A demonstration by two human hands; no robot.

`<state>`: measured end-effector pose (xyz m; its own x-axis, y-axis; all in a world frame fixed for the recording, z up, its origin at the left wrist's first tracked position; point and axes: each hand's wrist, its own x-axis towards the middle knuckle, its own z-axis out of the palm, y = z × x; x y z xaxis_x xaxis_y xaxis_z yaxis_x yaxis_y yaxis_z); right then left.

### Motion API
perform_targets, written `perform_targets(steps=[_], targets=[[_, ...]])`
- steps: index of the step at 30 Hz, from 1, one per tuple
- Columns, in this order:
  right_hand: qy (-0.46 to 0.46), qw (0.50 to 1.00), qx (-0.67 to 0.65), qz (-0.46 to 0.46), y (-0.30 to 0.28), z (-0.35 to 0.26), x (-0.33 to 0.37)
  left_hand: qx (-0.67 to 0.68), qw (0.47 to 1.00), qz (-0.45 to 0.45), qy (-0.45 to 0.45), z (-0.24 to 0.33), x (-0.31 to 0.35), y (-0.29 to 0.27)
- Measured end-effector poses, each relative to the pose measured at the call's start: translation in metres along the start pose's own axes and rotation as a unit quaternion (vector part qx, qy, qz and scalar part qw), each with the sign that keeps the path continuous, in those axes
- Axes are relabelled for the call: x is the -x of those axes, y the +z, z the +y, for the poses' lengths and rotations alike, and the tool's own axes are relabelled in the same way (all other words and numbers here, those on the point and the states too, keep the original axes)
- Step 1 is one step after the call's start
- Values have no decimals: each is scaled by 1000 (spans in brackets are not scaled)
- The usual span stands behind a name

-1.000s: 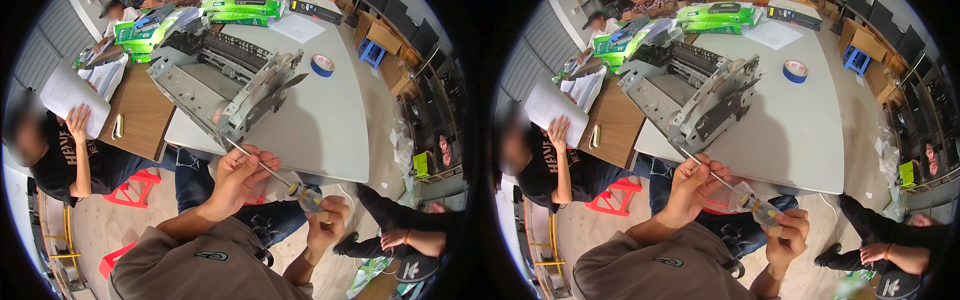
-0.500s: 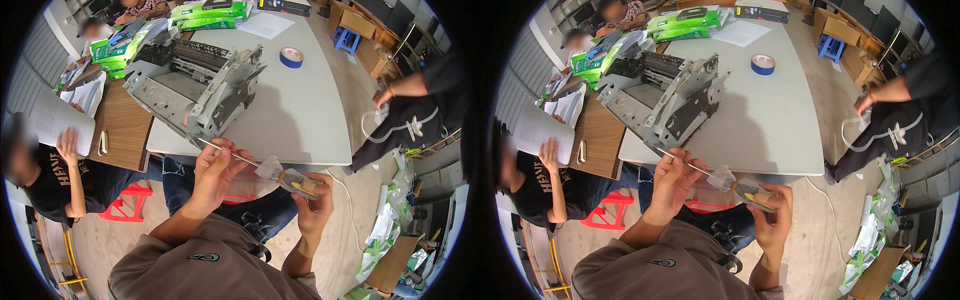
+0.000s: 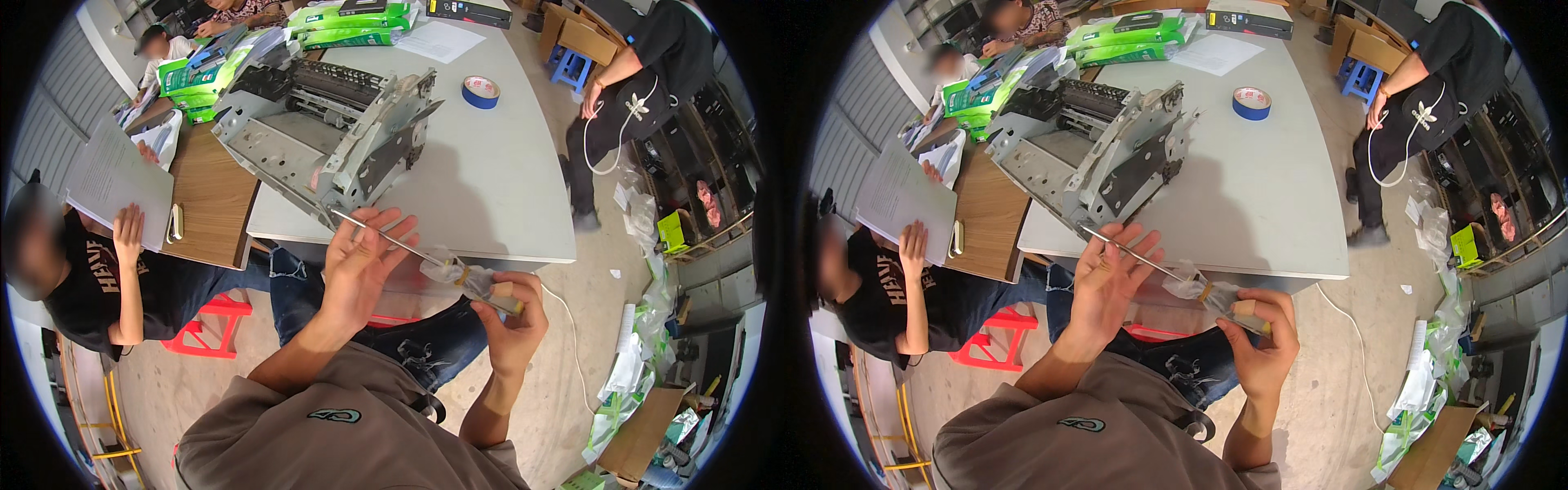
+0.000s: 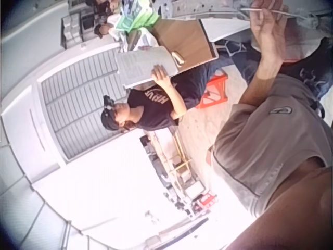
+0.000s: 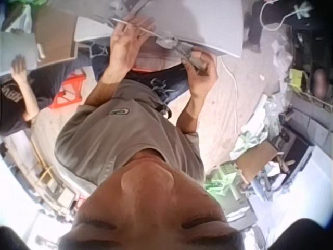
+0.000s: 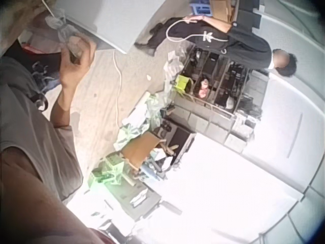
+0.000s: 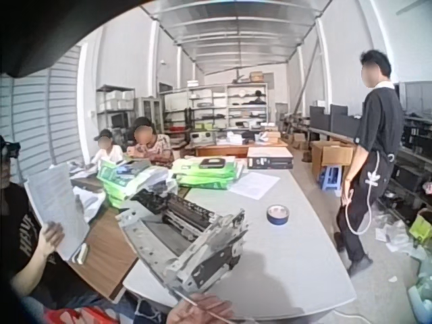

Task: The person removes screws from a white computer case using a screwdriver, lifts the case, and removes more screws from a metal internal printer component.

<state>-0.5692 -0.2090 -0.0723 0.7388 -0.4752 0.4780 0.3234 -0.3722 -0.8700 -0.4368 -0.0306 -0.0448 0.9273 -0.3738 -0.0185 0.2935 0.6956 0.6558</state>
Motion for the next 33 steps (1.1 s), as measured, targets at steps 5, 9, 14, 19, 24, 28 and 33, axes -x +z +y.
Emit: perform_targets(steps=[5, 9, 14, 19, 24, 28, 33], targets=[[-27, 997, -34, 60, 16, -18, -6, -13, 998, -51, -15, -6, -8, -29], [145, 961, -223, 79, 14, -17, -2, -5, 1000, -21, 16, -9, -4, -24], [308, 943, -127, 18, 6, -4, 8, 3, 999, 11, 34, -4, 2, -8], [23, 997, -44, 65, 15, 6, 7, -10, 1000, 2, 15, -4, -8, -25], [119, 977, -156, 83, 24, 2, 7, -15, 1000, -3, 17, -5, -9, -33], [266, 961, -73, -5, 27, -6, 11, -25, 999, 3, 28, -4, -5, -33], [296, 928, -221, -44, 39, -5, 13, 60, 998, 12, -11, 0, -1, -26]])
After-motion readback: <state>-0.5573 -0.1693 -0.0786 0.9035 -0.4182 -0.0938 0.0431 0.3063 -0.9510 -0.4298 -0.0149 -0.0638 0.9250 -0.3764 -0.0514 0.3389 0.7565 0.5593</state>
